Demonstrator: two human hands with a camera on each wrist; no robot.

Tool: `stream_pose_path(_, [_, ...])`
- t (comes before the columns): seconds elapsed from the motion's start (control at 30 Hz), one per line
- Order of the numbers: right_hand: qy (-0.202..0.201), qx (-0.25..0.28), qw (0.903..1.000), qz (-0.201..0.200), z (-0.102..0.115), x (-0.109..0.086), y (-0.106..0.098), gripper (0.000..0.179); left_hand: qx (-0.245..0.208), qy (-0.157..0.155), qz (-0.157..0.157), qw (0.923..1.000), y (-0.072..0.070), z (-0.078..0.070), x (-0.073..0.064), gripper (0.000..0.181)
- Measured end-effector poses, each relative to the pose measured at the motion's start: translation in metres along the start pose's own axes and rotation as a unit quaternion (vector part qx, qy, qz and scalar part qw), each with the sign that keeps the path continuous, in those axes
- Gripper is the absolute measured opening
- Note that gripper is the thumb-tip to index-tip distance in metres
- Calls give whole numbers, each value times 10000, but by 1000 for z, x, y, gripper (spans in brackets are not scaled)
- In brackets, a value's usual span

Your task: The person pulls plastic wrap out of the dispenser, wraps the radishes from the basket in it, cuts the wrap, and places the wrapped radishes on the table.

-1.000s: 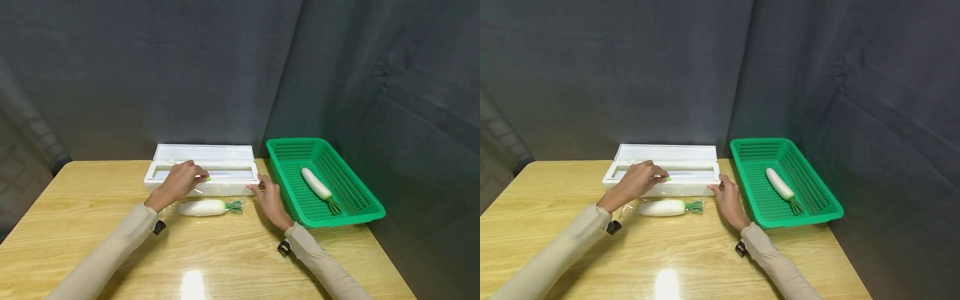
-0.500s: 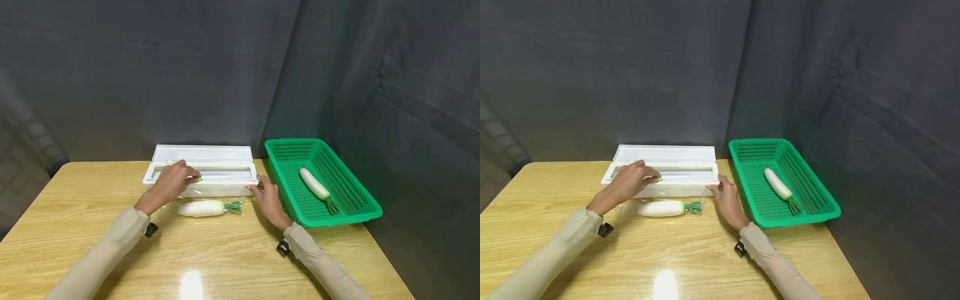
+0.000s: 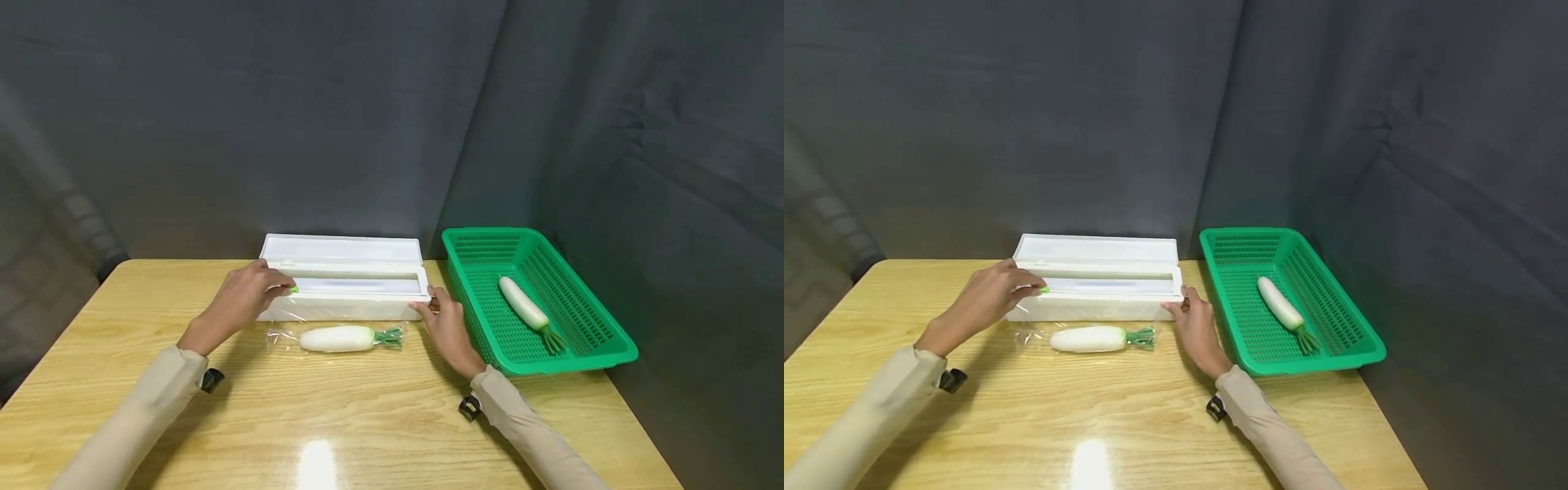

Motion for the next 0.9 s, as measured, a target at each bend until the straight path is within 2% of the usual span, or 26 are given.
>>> stream_pose_path(0.27, [14,-25,10000,53,-1,-1,-1,51,58,293,-224,9993,-7,6,-6,14])
stream_pose_path(0.47, [-56,-59,10000,1,-2,0,-3,52,418,529,-653,9956,-19,15,-19,21])
stream_pose_path(0.6, [-60,-65,10000,-6,-1,0,-4,52,471,665,-849,9931,-21,20,-24,24])
stream_pose_path(0.9, [-65,-57,10000,2,0,0,-3,50,607,458,-871,9933,-29,27,-32,26])
Point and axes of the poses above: each hand's wrist, its own x-axis towards the middle knuckle, its own y-axis out of the palm, z = x × y, the point moved 3 cm from there along x, towards the middle knuckle, and after that the axes turned 4 degrees about -x, right-handed, at the moved point
